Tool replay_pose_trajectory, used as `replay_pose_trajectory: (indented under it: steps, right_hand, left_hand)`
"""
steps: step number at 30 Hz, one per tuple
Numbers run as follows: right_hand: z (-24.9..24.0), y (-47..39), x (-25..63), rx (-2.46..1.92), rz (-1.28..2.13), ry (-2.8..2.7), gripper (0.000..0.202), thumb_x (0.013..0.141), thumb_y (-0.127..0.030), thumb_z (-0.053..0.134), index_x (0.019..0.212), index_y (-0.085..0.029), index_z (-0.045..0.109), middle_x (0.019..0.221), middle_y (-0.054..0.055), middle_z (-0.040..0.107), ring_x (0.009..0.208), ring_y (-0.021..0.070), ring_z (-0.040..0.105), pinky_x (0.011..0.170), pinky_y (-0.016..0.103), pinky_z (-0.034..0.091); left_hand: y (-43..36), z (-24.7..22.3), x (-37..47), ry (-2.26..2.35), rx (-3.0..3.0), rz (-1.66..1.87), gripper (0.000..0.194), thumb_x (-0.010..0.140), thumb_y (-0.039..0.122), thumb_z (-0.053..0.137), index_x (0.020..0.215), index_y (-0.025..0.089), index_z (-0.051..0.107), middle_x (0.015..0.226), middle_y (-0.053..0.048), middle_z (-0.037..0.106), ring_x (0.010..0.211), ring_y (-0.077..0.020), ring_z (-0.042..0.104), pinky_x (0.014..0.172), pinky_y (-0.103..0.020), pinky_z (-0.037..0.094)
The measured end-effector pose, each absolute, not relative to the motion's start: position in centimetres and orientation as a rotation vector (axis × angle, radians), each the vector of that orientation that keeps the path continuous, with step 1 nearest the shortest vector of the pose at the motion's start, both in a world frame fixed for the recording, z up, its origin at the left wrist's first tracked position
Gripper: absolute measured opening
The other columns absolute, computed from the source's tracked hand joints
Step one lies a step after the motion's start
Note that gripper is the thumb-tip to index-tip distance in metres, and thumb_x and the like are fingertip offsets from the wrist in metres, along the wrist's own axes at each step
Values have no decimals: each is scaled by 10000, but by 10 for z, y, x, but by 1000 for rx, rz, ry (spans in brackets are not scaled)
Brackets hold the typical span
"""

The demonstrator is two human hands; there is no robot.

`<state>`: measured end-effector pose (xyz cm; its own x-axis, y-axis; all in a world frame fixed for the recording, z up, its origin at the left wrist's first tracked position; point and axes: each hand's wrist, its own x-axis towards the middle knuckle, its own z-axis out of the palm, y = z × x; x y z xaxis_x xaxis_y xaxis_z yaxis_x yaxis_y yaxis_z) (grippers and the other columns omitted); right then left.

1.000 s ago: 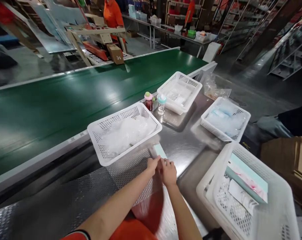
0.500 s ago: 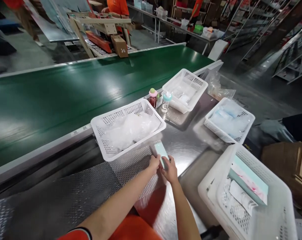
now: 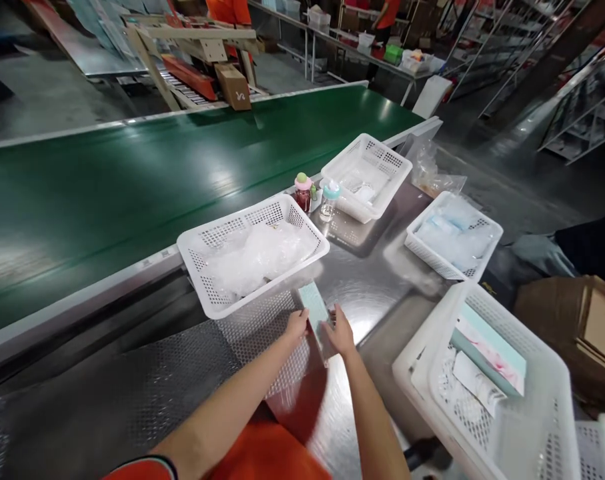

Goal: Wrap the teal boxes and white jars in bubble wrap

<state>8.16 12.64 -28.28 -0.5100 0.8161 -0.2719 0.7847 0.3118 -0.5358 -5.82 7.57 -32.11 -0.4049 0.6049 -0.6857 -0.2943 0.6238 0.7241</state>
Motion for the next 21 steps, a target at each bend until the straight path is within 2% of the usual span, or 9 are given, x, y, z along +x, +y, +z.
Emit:
replay_pose_trajectory:
  steps: [3, 5, 8, 11, 14, 17, 19, 21]
  right_hand:
    - [-282, 123, 73, -1565, 1003, -2535, 616, 717, -375, 699, 1269, -170, 520, 1133, 110, 653, 1011, 246, 628, 835, 352, 512]
    - [-282, 106, 58, -1573, 964, -2539, 713, 650, -366, 742, 1281, -154, 486, 1162, 130, 640, 1033, 275, 614, 839, 371, 501]
    - [-283, 70, 34, -1659, 776, -2505, 732, 724, -367, 677, 1346, -102, 396, 1232, 194, 605, 1055, 297, 607, 843, 391, 493]
    - [-283, 37, 14, -1715, 532, -2541, 723, 809, -341, 613, 1417, -71, 331, 1395, 268, 490, 1117, 318, 598, 882, 408, 489]
    - [-283, 9, -5, -1693, 318, -2637, 716, 846, -320, 588, 1459, -63, 322, 1517, 303, 315, 1295, 413, 460, 1029, 557, 375]
    - [-282, -17, -23, -1687, 204, -2675, 584, 899, -219, 486, 1458, -98, 368, 1525, 301, 299, 1358, 460, 365, 1035, 674, 282]
    - [-278, -25, -30, -1673, 194, -2693, 543, 897, -135, 445, 1439, -156, 416, 1524, 277, 322, 1332, 434, 411, 1002, 641, 336]
    - [-274, -22, -30, -1646, 240, -2720, 542, 870, -130, 495, 1400, -240, 466, 1539, 225, 324, 1287, 401, 460, 959, 575, 400]
  left_hand:
    - [59, -321, -74, 1714, 223, 951, 327, 956, 424, 501, 955, 125, 632, 815, -27, 673, 665, -121, 636, 633, -285, 540]
    - [48, -322, -86, 1764, 213, 918, 279, 941, 383, 533, 941, 121, 627, 760, -15, 660, 597, -113, 619, 590, -270, 526]
    - [27, -321, -99, 1848, 234, 893, 174, 914, 273, 549, 963, 118, 611, 720, -9, 647, 512, -115, 602, 531, -261, 509]
    - [-2, -318, -101, 1891, 331, 911, 156, 894, 208, 505, 970, 138, 621, 750, -32, 668, 534, -132, 637, 530, -254, 515]
    - [-34, -312, -103, 1964, 493, 914, 195, 858, 149, 480, 962, 151, 646, 862, -69, 706, 707, -158, 682, 652, -279, 551]
    - [-62, -309, -119, 2105, 670, 859, 265, 834, 93, 445, 991, 132, 654, 1030, -117, 696, 977, -198, 651, 908, -353, 513]
    - [-77, -307, -135, 2184, 795, 783, 296, 842, 94, 429, 1030, 119, 656, 1095, -138, 667, 1081, -218, 602, 1008, -378, 450]
    - [-90, -303, -150, 2216, 929, 685, 327, 849, 101, 426, 1076, 124, 660, 1139, -141, 640, 1111, -227, 578, 1034, -381, 425]
